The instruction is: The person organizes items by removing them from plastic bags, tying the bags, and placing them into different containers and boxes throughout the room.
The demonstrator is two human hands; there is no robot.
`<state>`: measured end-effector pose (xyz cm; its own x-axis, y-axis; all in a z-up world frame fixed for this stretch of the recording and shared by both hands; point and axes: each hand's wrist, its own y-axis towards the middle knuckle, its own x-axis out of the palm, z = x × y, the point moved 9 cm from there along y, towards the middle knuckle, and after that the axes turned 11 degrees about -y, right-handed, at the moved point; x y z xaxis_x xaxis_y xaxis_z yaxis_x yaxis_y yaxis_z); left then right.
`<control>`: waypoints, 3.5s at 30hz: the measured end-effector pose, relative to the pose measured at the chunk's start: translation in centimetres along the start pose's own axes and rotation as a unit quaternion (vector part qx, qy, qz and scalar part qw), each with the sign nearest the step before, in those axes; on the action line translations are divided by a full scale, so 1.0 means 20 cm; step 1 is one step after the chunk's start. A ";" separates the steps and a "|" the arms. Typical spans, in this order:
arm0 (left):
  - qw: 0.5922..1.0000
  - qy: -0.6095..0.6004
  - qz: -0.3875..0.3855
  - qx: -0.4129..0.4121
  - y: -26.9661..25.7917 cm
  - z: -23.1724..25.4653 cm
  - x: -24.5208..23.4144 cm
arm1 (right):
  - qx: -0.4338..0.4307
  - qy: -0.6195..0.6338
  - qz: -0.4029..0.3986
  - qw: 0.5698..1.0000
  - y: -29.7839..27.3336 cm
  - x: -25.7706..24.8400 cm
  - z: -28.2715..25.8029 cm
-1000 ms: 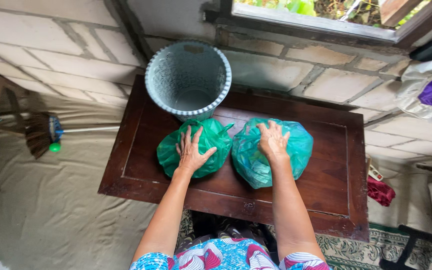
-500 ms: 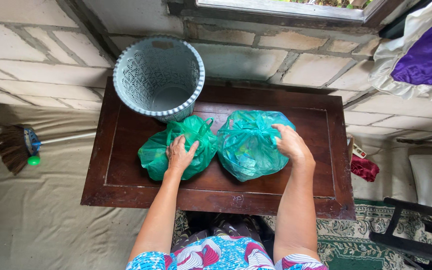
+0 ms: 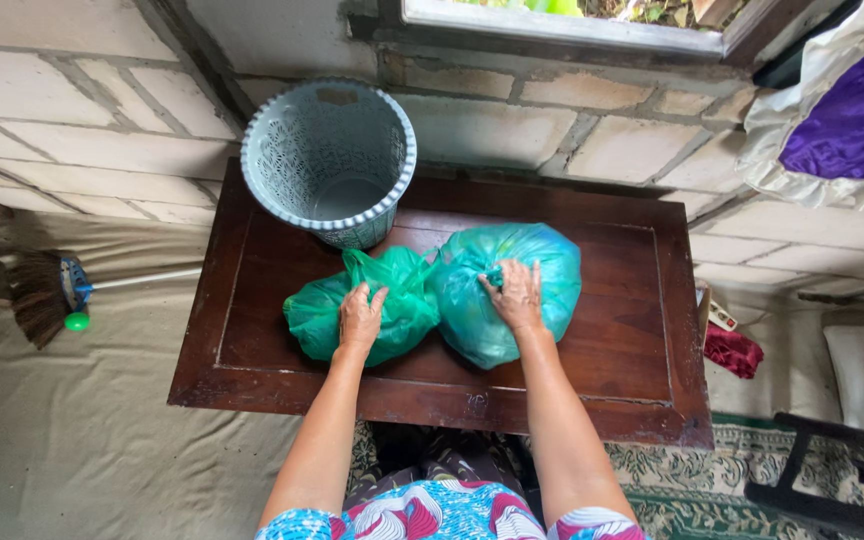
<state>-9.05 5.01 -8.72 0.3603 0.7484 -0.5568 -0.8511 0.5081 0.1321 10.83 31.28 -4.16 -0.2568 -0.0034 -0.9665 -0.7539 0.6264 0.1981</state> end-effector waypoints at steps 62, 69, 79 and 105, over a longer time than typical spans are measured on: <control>0.928 0.084 0.247 -0.265 -0.61 -0.76 -0.73 | -0.282 0.078 -0.058 0.955 -0.20 0.23 -1.37; 0.909 0.024 0.294 -0.296 -0.67 -0.70 -0.75 | -0.213 0.272 -0.125 0.930 -0.04 0.27 -1.40; 0.868 -0.005 0.414 -0.275 -0.88 -0.36 -1.04 | -0.199 0.331 -0.088 0.918 -0.16 -0.08 -1.64; 0.717 -0.063 0.644 -0.257 -2.32 -0.26 -1.96 | -0.388 0.436 -0.208 0.785 -1.46 -0.26 -2.77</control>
<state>14.24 -50.09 2.72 -0.8482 0.5045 -0.1612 -0.5252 -0.8407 0.1322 0.82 -30.16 4.19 0.0483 -0.8254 -0.5625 -0.9367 -0.2329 0.2614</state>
